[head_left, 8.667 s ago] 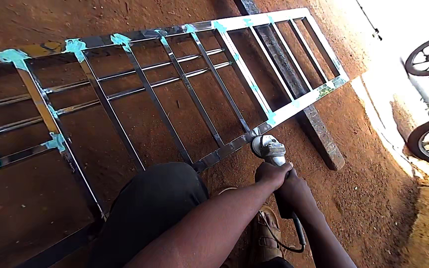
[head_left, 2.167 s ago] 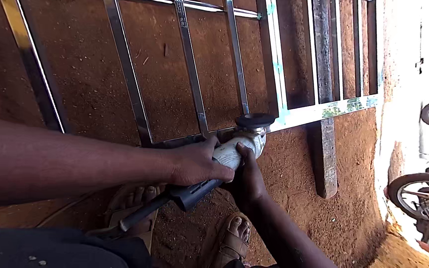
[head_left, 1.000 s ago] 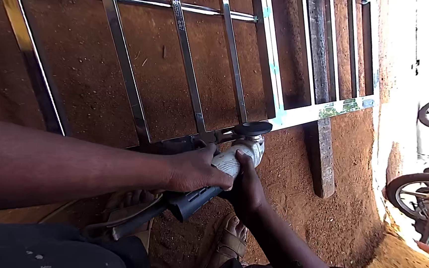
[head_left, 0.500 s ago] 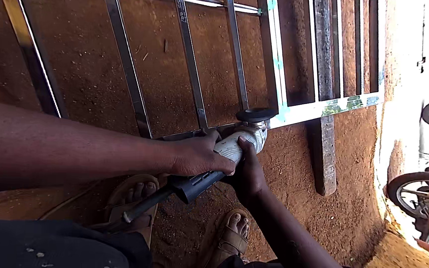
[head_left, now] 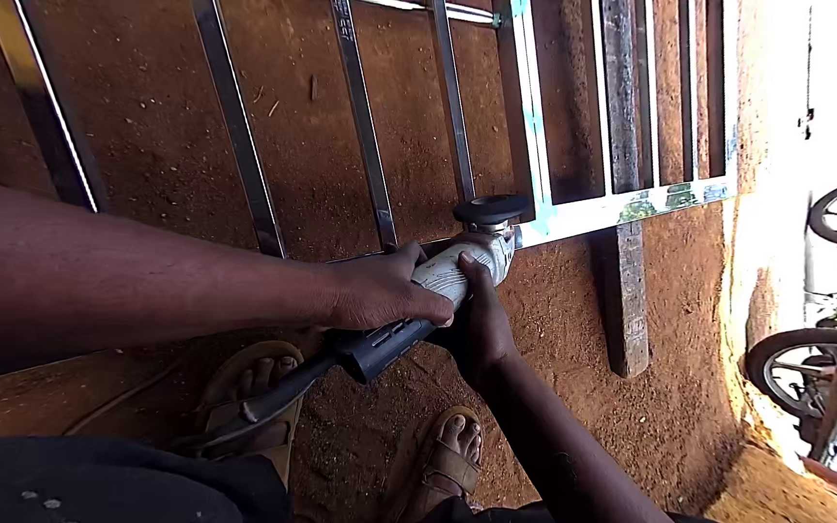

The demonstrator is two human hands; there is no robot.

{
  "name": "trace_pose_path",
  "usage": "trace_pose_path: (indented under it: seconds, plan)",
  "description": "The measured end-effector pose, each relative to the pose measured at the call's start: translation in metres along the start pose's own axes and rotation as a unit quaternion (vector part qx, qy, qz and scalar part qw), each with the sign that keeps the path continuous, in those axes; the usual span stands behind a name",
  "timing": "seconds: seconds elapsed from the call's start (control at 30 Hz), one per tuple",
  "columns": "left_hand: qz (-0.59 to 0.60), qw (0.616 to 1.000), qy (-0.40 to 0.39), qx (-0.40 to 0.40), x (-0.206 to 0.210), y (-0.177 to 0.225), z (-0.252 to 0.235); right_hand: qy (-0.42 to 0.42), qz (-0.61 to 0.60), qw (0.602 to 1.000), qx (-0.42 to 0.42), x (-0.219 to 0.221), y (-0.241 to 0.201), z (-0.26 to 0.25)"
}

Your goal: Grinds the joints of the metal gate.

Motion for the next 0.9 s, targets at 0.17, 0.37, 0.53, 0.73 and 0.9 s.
trace_pose_path:
  seconds: [0.17,0.37,0.53,0.73,0.9]
  plan:
    - [-0.028,0.999,-0.02,-0.022,0.011,-0.008,0.016,0.001,-0.011,0.998,0.064,-0.005,0.016,0.018]
    - [-0.012,1.0,-0.014,0.002,0.005,-0.01,0.003,-0.003,0.005,0.999,0.036,-0.004,0.009,0.004]
    - [-0.022,1.0,-0.005,0.009,0.004,-0.004,0.0,-0.008,-0.002,0.999,0.033,-0.005,0.005,-0.001]
    - [-0.012,1.0,-0.014,0.012,0.008,-0.02,-0.003,-0.024,0.007,0.999,0.048,-0.008,0.014,0.002]
    - [-0.029,0.998,0.021,0.042,-0.003,-0.024,-0.019,-0.034,0.029,0.999,0.026,-0.005,-0.002,-0.009]
Point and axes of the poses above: each hand's wrist, its own z-axis away from the middle knuckle, its own x-axis out of the palm, y = z × x, the point moved 3 cm from there along -z, towards the middle knuckle, and after that the axes turned 5 degrees about y, right-handed, at the moved point
